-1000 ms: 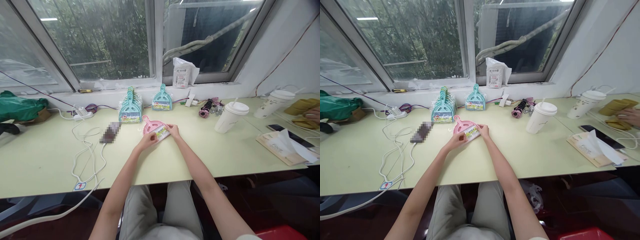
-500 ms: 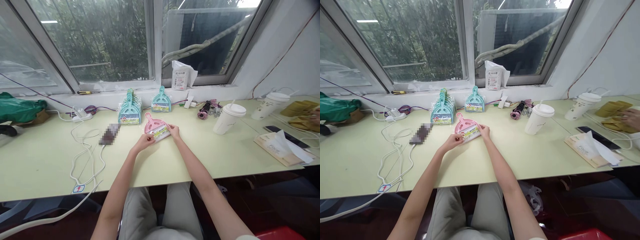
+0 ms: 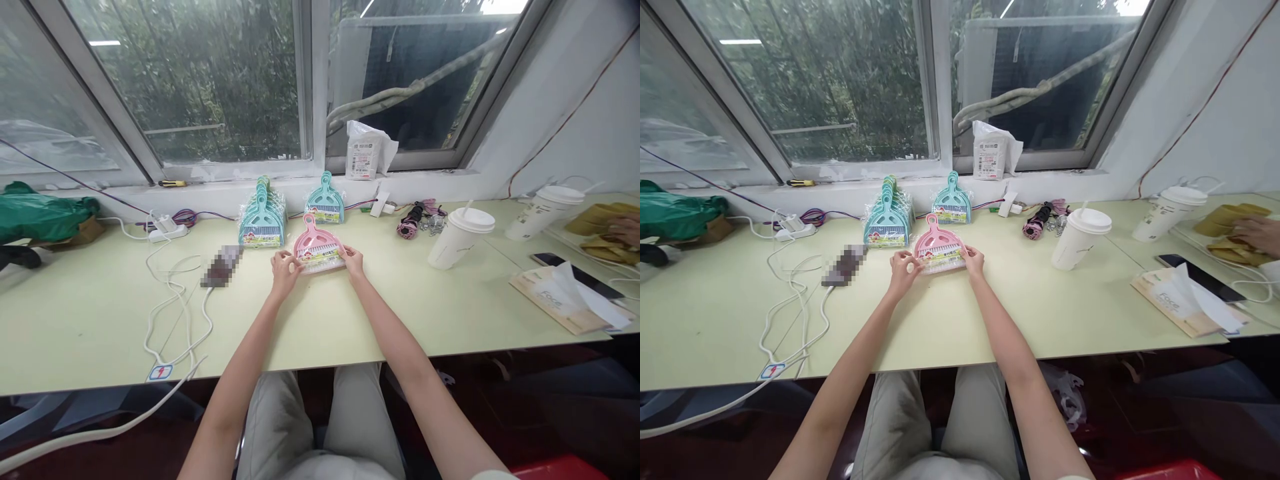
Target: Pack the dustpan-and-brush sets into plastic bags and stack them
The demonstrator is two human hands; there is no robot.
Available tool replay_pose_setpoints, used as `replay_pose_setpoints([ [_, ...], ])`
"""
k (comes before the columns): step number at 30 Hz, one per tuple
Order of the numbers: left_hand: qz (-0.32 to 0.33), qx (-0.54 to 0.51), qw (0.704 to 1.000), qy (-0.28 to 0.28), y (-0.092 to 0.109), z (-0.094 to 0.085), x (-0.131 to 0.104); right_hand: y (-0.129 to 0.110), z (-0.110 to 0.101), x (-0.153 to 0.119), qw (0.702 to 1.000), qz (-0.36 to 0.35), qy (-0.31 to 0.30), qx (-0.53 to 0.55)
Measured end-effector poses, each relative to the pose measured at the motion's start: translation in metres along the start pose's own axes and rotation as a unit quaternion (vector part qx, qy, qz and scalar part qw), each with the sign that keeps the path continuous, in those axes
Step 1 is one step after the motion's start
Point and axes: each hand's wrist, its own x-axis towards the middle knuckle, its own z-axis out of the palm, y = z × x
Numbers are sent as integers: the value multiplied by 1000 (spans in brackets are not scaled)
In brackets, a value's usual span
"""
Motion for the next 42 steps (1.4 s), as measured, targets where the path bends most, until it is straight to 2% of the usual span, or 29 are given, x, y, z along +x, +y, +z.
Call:
replay_pose_setpoints([
  [3,-20,-98,993,57,-1,7,1,-3,3,-2,1000,-7,-17,3],
  [6,-51,-155,985,48,-2,13,0,-5,6,-5,998,-39,-38,-10],
  [9,-86,-172,979,61,-3,15,-2,-8,8,-9,996,-50,-76,-5],
  [13,-120,-173,972,105,-7,10,-3,-14,11,-14,987,-4,-161,18],
  [16,-134,-142,973,126,-13,7,-1,-14,14,-14,979,-31,-201,2],
  [18,-135,-129,975,123,-16,8,1,-10,15,-12,981,-52,-187,-15],
  [21,-122,-127,980,96,-21,15,11,-1,12,-2,989,-68,-126,-44],
  [25,-86,-153,984,38,-26,36,40,6,5,19,988,-106,-44,-104],
  [27,-68,-150,986,28,-28,51,60,5,4,32,982,-123,-9,-144],
  [31,-31,-126,991,46,-32,86,101,4,9,69,960,-158,43,-228],
  [35,-17,-126,988,87,-41,118,145,12,20,116,932,-190,106,-290],
  [39,-12,-114,986,118,-57,144,192,23,39,163,922,-208,113,-306],
  [42,-45,-146,984,87,-68,163,223,30,53,192,920,-207,113,-313],
])
